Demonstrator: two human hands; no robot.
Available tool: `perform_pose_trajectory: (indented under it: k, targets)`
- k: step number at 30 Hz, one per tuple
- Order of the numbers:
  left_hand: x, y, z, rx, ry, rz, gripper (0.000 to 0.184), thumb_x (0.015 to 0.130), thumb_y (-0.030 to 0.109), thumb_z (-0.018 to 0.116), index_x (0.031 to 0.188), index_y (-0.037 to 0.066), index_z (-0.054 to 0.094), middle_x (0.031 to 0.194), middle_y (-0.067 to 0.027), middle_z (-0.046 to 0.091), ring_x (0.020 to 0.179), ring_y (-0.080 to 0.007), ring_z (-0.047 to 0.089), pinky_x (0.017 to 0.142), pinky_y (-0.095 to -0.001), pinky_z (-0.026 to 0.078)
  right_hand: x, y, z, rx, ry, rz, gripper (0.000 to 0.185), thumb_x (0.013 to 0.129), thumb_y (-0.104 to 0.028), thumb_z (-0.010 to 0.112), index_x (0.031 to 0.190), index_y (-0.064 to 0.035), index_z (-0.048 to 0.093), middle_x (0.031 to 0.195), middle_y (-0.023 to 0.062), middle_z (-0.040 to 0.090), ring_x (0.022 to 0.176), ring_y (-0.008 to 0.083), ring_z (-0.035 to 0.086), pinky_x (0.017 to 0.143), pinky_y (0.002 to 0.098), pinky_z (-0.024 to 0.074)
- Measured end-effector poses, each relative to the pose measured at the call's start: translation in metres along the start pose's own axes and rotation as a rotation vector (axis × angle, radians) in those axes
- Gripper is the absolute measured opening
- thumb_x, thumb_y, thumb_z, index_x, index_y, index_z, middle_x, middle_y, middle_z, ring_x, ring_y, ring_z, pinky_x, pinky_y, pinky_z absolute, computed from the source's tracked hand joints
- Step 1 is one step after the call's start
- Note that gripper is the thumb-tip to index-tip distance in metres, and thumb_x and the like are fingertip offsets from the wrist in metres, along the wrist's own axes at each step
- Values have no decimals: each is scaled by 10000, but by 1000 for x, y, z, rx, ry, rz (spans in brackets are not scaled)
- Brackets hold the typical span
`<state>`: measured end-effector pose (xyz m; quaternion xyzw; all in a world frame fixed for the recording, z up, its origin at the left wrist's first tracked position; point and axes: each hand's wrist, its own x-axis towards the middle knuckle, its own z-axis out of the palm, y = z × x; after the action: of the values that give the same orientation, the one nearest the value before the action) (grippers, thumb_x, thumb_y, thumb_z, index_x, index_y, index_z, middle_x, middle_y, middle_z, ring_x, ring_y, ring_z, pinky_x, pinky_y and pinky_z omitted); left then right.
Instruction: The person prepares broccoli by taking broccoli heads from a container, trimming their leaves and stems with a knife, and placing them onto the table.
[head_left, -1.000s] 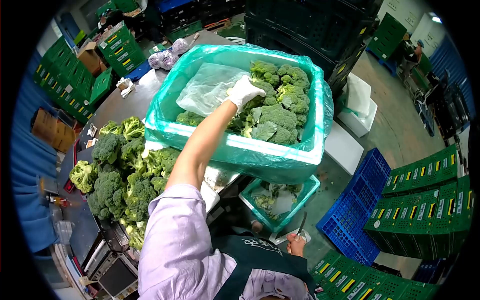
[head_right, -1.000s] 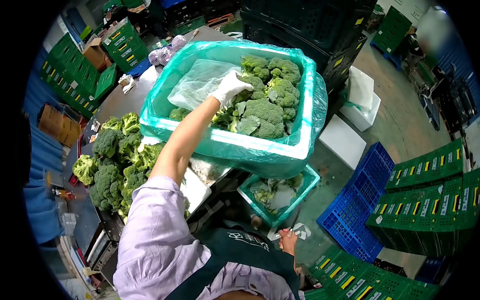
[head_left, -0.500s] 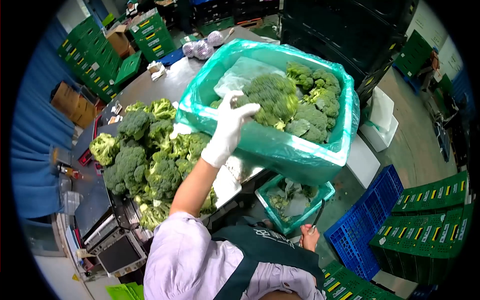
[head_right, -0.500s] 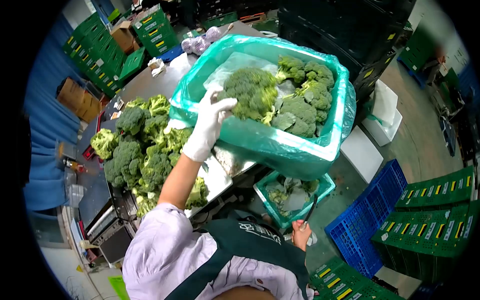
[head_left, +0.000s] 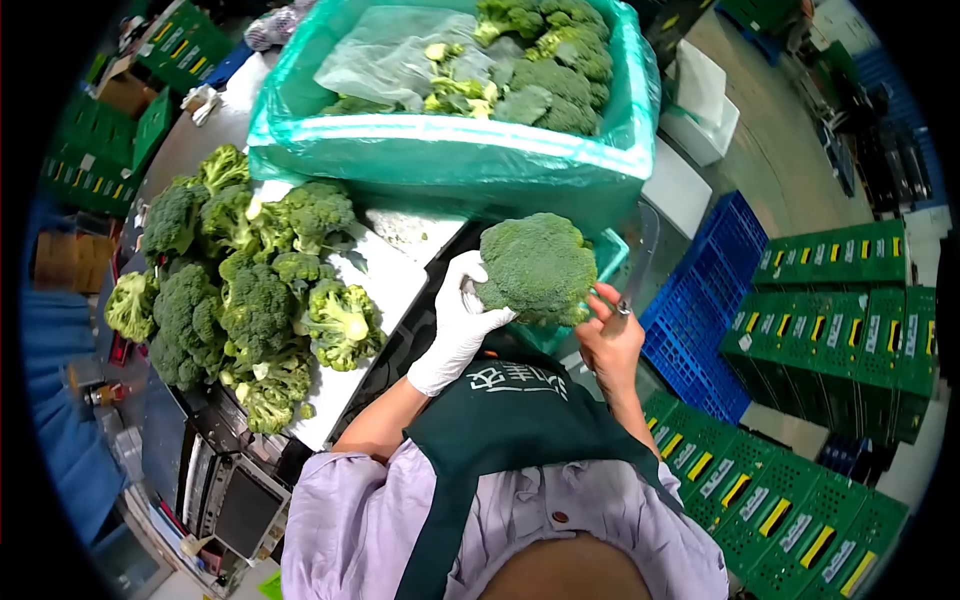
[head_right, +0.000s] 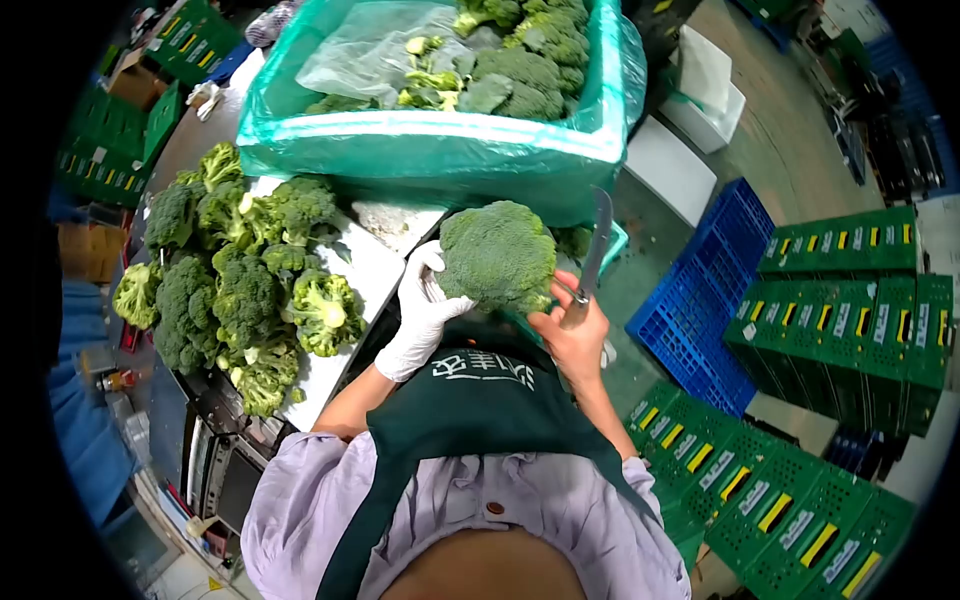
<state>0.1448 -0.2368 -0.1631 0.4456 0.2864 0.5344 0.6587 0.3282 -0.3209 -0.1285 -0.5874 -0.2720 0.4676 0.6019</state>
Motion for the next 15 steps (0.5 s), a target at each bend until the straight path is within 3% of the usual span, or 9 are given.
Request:
perform_pose_trajectory:
  k: [2, 6, 13, 15]
  targets:
    - [-5, -15, -3, -3, -15, 0, 549, 586, -135, 710, 986, 82, 402, 1199, -87, 397, 1182, -207, 415, 1017, -353, 359, -4, 2, 4, -91, 35, 10, 582, 649, -27, 833, 1150, 36, 544, 980, 87, 620, 563, 15, 437, 520, 174, 372]
    - [-13, -21, -3, -79, -37, -65, 535, 586, -132, 691, 980, 82, 400, 1210, -87, 381, 1193, -207, 408, 1029, -353, 339, -11, 15, 1, -140, 116, -18, 455, 657, 7, 817, 1034, 36, 565, 885, 38, 603, 581, 20, 446, 544, 171, 385]
    - [-14, -39, 2, -242, -57, -173, 534, 580, -95, 706, 983, 104, 418, 1203, -81, 437, 1202, -216, 417, 1018, -358, 361, -21, 7, 4, -64, 149, -141, 409, 660, 31, 805, 996, 31, 570, 801, 9, 584, 568, 13, 437, 528, 161, 371]
    - [-15, -35, 5, -404, -37, -353, 538, 584, -99, 706, 1001, 100, 430, 1200, -70, 453, 1200, -212, 429, 1014, -370, 380, -22, 7, 2, -169, 106, -192, 374, 673, 32, 797, 974, 29, 574, 765, -9, 567, 554, 6, 427, 513, 159, 360]
